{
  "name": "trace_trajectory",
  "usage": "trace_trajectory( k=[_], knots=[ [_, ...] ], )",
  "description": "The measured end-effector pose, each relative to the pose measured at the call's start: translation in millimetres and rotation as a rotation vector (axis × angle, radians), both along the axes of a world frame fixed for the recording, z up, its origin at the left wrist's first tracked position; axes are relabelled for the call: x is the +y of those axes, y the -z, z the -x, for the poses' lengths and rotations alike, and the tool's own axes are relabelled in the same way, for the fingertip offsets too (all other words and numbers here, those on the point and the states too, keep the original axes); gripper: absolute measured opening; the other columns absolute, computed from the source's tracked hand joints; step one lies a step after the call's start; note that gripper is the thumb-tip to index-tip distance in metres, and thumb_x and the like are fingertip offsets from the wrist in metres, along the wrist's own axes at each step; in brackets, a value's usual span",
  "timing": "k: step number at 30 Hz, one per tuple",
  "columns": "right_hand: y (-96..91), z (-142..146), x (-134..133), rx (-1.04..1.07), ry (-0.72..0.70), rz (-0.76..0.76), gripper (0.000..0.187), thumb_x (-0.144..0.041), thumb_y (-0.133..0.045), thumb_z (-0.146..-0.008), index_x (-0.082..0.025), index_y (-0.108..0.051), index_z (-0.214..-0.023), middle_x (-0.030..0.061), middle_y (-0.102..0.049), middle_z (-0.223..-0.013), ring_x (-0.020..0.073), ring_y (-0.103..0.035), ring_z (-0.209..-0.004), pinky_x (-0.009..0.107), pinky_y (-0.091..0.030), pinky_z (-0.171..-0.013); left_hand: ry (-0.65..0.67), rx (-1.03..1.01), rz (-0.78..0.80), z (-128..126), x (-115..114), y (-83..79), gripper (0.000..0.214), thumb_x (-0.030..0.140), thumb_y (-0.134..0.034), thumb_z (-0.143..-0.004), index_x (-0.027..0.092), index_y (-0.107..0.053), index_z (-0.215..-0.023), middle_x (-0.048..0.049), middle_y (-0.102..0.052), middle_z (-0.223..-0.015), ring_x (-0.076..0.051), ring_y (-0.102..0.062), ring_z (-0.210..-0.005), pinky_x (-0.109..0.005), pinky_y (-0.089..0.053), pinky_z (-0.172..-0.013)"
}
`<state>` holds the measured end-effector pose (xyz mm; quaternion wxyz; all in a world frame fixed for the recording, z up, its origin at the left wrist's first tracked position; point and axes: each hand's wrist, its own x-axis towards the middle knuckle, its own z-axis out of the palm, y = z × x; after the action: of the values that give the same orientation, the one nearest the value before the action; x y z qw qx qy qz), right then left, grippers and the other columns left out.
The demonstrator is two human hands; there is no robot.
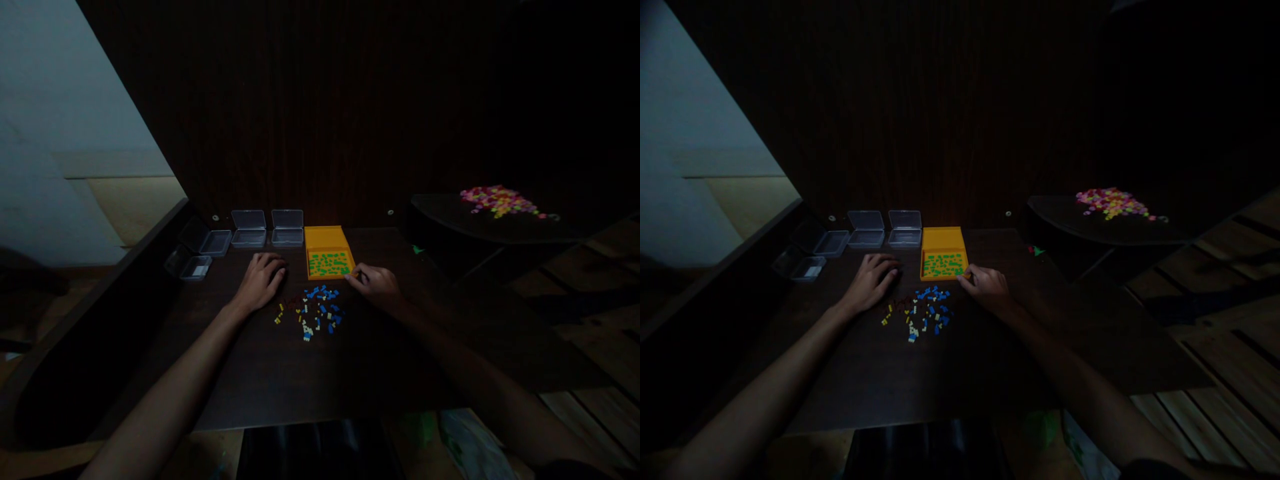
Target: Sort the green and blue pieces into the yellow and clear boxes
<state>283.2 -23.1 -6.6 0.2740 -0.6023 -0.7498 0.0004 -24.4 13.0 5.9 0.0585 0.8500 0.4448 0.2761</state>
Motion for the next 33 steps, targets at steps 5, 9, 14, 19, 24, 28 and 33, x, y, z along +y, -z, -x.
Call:
trace_trajectory(
  k=[5, 9, 14, 19, 24, 28, 33],
  knots=[
    [-0.8, -0.3, 1.3, 0.008, 0.015, 0.029, 0.029, -0.048, -0.054, -0.086, -0.022, -0.063, -0.074, -0.0003, -0.062, -0.061, 0.0142, -0.054, -0.052, 0.024, -0.031, -0.051, 0.012, 0.012, 0.028, 0.4, 0.4, 0.8, 0.032, 0.033, -0.041, -0.096, 0.018, -0.064, -0.11, -0.0108, -0.058, -0.119, -0.027, -0.045, -0.115, -0.047, -0.039, -0.102],
    [-1.0, -0.4, 1.6, 0.015, 0.022, 0.042, 0.029, -0.048, -0.055, -0.085, -0.022, -0.063, -0.075, 0.0, -0.062, -0.061, 0.0143, -0.054, -0.052, 0.024, -0.031, -0.051, 0.006, 0.022, 0.026, 0.1, 0.0, 1.0, 0.032, 0.034, -0.042, -0.095, 0.017, -0.064, -0.11, -0.0116, -0.057, -0.12, -0.028, -0.045, -0.116, -0.048, -0.039, -0.102],
    [0.6, -0.2, 2.7, 0.019, 0.031, 0.038, 0.029, -0.049, -0.055, -0.084, -0.023, -0.063, -0.074, -0.0003, -0.061, -0.059, 0.0144, -0.054, -0.052, 0.024, -0.029, -0.05, 0.006, 0.014, 0.035, -0.1, 2.5, 2.8, 0.031, 0.033, -0.043, -0.095, 0.018, -0.064, -0.111, -0.0111, -0.057, -0.122, -0.028, -0.045, -0.118, -0.047, -0.04, -0.102],
    [1.6, 0.5, 3.3, 0.035, 0.037, 0.091, 0.026, -0.047, -0.055, -0.084, -0.022, -0.064, -0.083, -0.002, -0.058, -0.056, 0.0141, -0.053, -0.051, 0.023, -0.03, -0.052, 0.0, 0.001, 0.019, 0.7, 7.1, 5.1, 0.032, 0.033, -0.043, -0.094, 0.017, -0.06, -0.117, -0.011, -0.057, -0.125, -0.027, -0.047, -0.116, -0.047, -0.04, -0.102],
    [0.6, 1.2, 2.4, 0.045, 0.016, 0.093, 0.029, -0.046, -0.054, -0.085, -0.022, -0.063, -0.098, -0.0032, -0.057, -0.057, 0.0139, -0.053, -0.05, 0.023, -0.03, -0.052, -0.015, -0.008, -0.002, 0.3, 10.7, 5.9, 0.035, 0.032, -0.043, -0.094, 0.017, -0.057, -0.122, -0.0115, -0.056, -0.125, -0.027, -0.048, -0.117, -0.048, -0.041, -0.103],
    [-1.8, 1.8, 1.9, 0.032, 0.028, 0.126, 0.029, -0.042, -0.054, -0.085, -0.021, -0.062, -0.103, -0.0022, -0.06, -0.06, 0.0144, -0.055, -0.053, 0.023, -0.031, -0.053, 0.008, 0.0, -0.002, -4.1, 16.1, 7.7, 0.045, 0.031, -0.044, -0.092, 0.015, -0.045, -0.134, -0.0142, -0.05, -0.135, -0.028, -0.047, -0.124, -0.049, -0.039, -0.108],
    [-2.0, 2.9, -0.2, 0.04, 0.023, 0.122, 0.027, -0.038, -0.054, -0.085, -0.021, -0.062, -0.105, -0.0024, -0.061, -0.06, 0.0141, -0.054, -0.052, 0.023, -0.032, -0.054, -0.015, -0.043, -0.017, -9.1, 35.0, 12.0, 0.056, 0.029, -0.045, -0.091, 0.011, -0.034, -0.143, -0.018, -0.034, -0.15, -0.029, -0.035, -0.139, -0.049, -0.032, -0.116]
  ],
)
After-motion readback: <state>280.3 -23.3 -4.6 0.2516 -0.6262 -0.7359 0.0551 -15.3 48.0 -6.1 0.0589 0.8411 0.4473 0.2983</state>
